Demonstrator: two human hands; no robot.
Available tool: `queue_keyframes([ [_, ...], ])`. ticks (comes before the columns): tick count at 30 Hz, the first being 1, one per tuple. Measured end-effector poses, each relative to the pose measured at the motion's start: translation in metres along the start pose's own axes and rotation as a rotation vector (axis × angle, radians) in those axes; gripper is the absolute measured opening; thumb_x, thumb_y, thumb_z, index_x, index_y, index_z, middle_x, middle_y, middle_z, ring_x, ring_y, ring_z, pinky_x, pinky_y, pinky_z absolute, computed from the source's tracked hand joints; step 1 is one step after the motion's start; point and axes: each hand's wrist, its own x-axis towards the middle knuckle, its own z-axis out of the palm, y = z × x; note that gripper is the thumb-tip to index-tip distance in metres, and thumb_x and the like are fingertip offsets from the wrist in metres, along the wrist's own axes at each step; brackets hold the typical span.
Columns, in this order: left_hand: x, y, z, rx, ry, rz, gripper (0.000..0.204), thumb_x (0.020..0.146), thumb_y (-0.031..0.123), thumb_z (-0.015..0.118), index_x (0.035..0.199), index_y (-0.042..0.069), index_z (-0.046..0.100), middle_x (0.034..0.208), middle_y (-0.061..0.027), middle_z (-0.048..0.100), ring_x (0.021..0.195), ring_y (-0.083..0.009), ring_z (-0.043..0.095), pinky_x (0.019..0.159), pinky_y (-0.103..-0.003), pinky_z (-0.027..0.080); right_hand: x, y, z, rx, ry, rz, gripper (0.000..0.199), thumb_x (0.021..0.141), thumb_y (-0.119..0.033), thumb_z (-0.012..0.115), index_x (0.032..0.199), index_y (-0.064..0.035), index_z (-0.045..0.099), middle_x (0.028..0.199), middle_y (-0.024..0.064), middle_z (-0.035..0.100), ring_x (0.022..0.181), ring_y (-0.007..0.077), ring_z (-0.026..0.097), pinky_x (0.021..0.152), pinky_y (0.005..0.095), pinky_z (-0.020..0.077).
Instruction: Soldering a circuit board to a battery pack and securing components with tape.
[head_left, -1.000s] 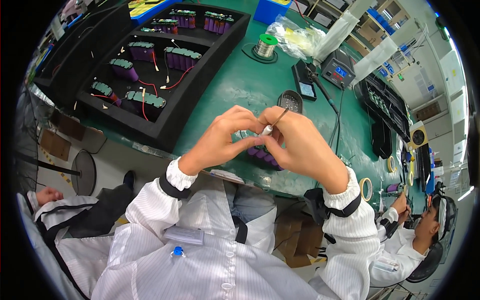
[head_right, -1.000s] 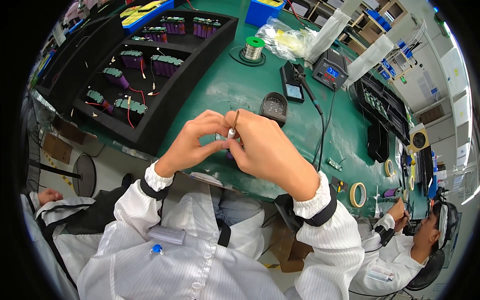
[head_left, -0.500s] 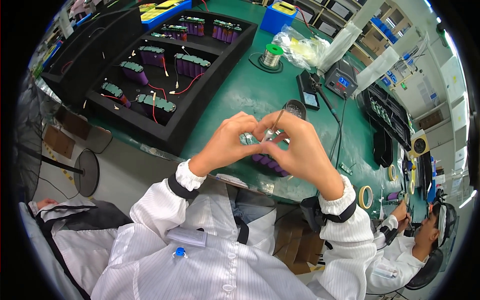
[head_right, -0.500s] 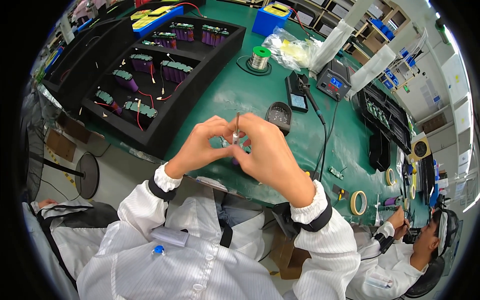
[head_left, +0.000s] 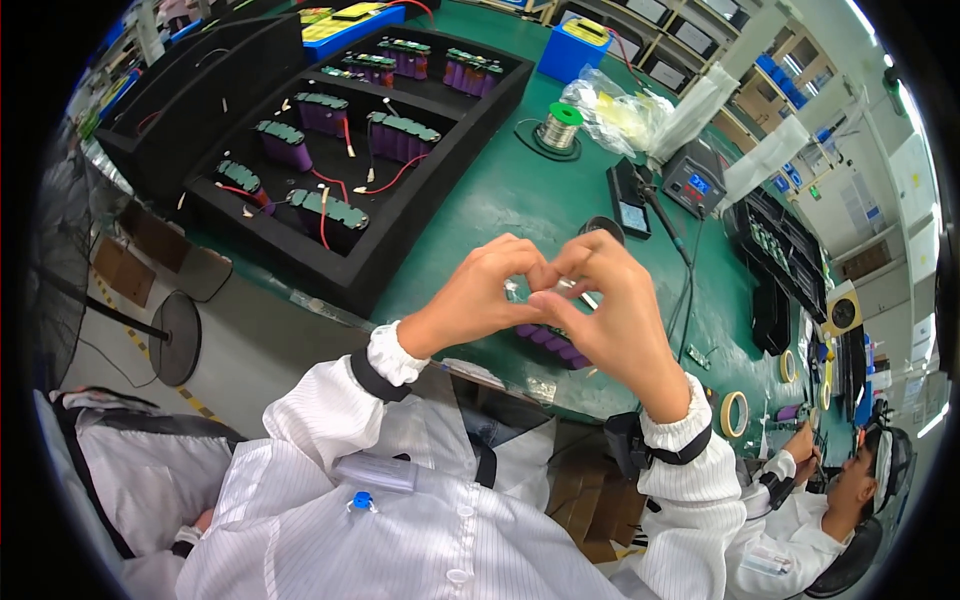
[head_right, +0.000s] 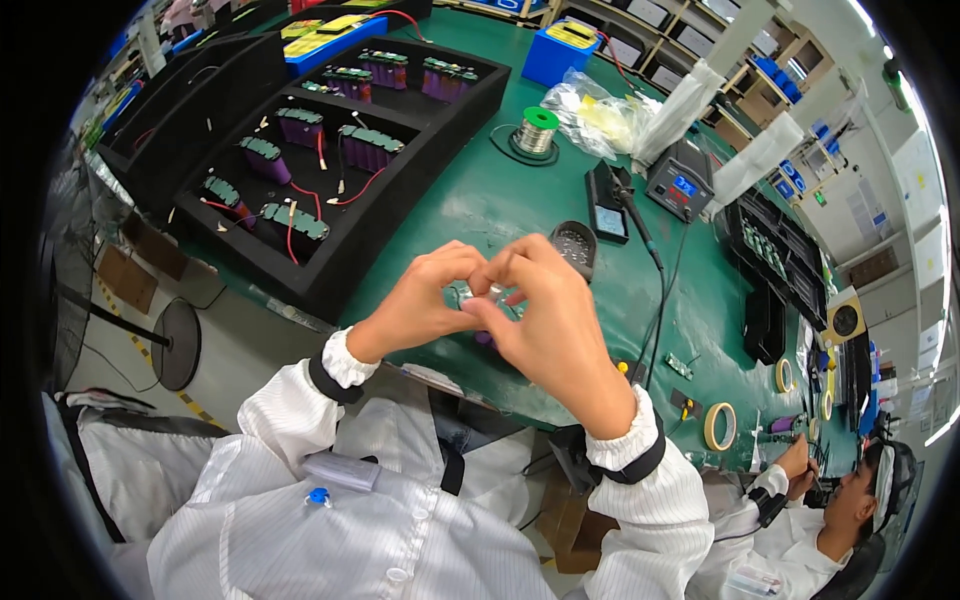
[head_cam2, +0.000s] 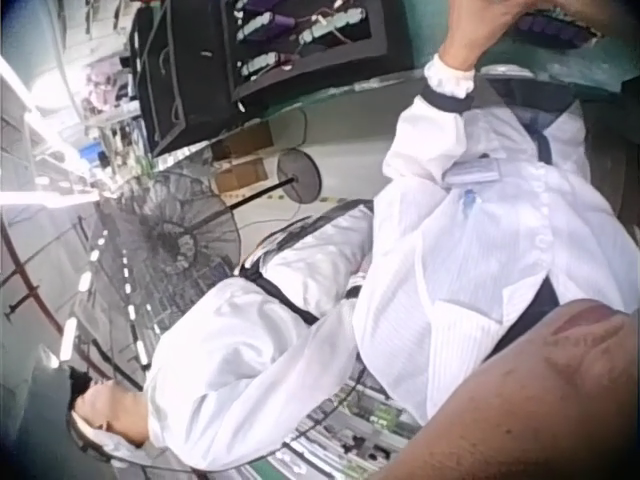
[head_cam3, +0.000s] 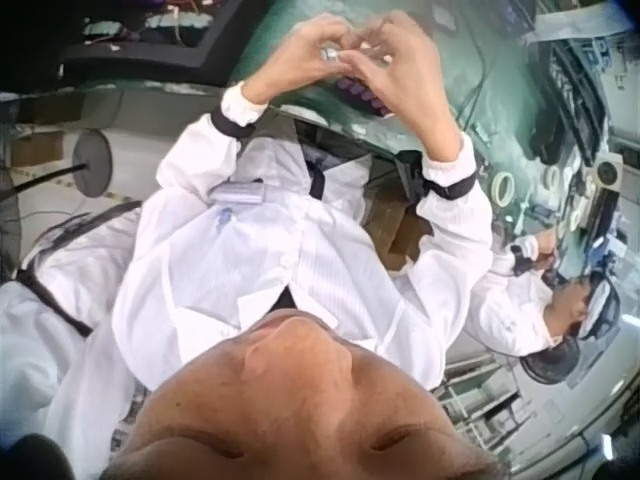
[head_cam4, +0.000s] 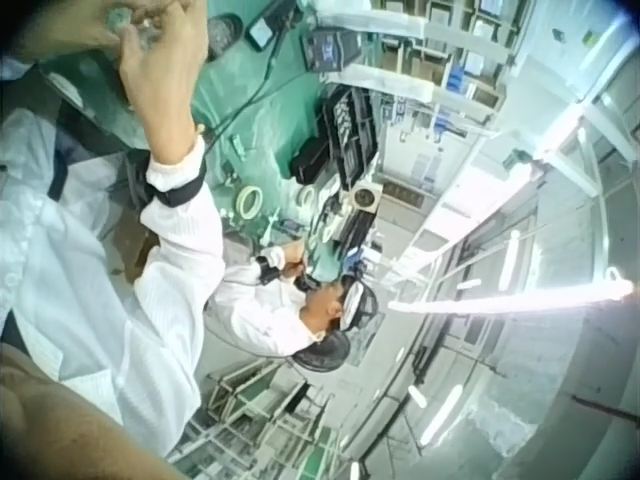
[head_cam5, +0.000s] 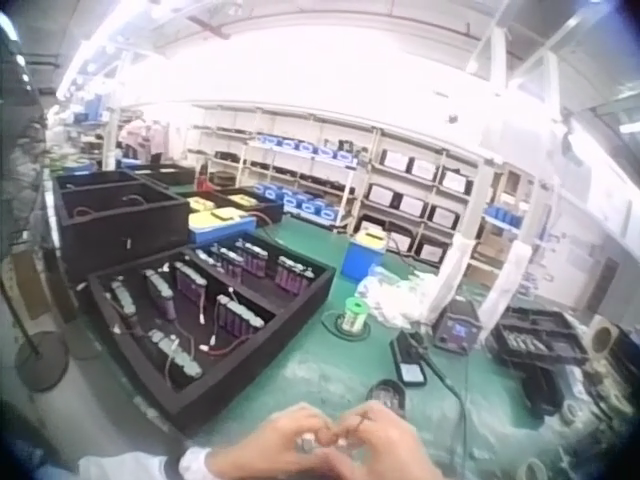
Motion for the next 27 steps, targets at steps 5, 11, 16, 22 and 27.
queue_keyframes([
  [5, -0.005, 0.003, 0.006, -0.125, 0.023, 0.210, 0.047, 0.079, 0.022, 0.086, 0.119, 0.005, 0.070, 0.117, -0.0111, 0.065, 0.110, -0.0331, 0.059, 0.100, -0.043, 0.045, -0.008, 0.005, -0.004, -0.014, 0.038, 0.143, 0.026, 0.076, 0.006, 0.077, 0.100, 0.0012, 0.070, 0.090, 0.0098, 0.070, 0.077, 0.0179, 0.066, 0.073, 0.0309, 0.0535],
  [11, -0.010, 0.001, 0.018, -0.056, 0.018, 0.027, 0.028, 0.080, 0.023, 0.085, 0.087, 0.005, 0.065, 0.101, -0.0071, 0.064, 0.101, -0.0292, 0.057, 0.089, -0.041, 0.048, -0.016, 0.003, -0.001, 0.061, -0.007, 0.119, 0.033, 0.078, 0.017, 0.067, 0.108, 0.0021, 0.067, 0.096, 0.0114, 0.070, 0.085, 0.0183, 0.069, 0.079, 0.0284, 0.0568],
  [16, -0.005, -0.004, 0.021, -0.075, 0.089, 0.130, 0.035, 0.077, 0.026, 0.087, 0.098, 0.007, 0.067, 0.101, -0.0077, 0.065, 0.100, -0.0299, 0.058, 0.090, -0.041, 0.048, -0.011, 0.012, -0.004, -0.079, 0.009, 0.076, 0.032, 0.077, 0.011, 0.071, 0.107, 0.0008, 0.071, 0.089, 0.0106, 0.072, 0.077, 0.0190, 0.068, 0.074, 0.0295, 0.0555],
  [22, 0.003, -0.003, -0.009, 0.047, 0.027, 0.111, 0.023, 0.076, 0.018, 0.086, 0.090, 0.005, 0.073, 0.097, -0.0071, 0.070, 0.100, -0.0314, 0.062, 0.089, -0.043, 0.050, 0.004, 0.021, 0.011, 0.119, 0.030, 0.100, 0.037, 0.080, 0.007, 0.071, 0.116, -0.0006, 0.071, 0.103, 0.0136, 0.074, 0.088, 0.0238, 0.071, 0.078, 0.0330, 0.0566],
  [27, 0.014, -0.001, 0.000, 0.035, -0.017, 0.050, 0.029, 0.071, 0.015, 0.088, 0.093, 0.005, 0.072, 0.095, -0.0069, 0.069, 0.089, -0.0280, 0.062, 0.079, -0.040, 0.050, 0.000, 0.015, 0.003, -0.005, 0.073, 0.083, 0.023, 0.079, 0.004, 0.078, 0.101, -0.0013, 0.073, 0.093, 0.0120, 0.066, 0.080, 0.0258, 0.068, 0.074, 0.0344, 0.0573],
])
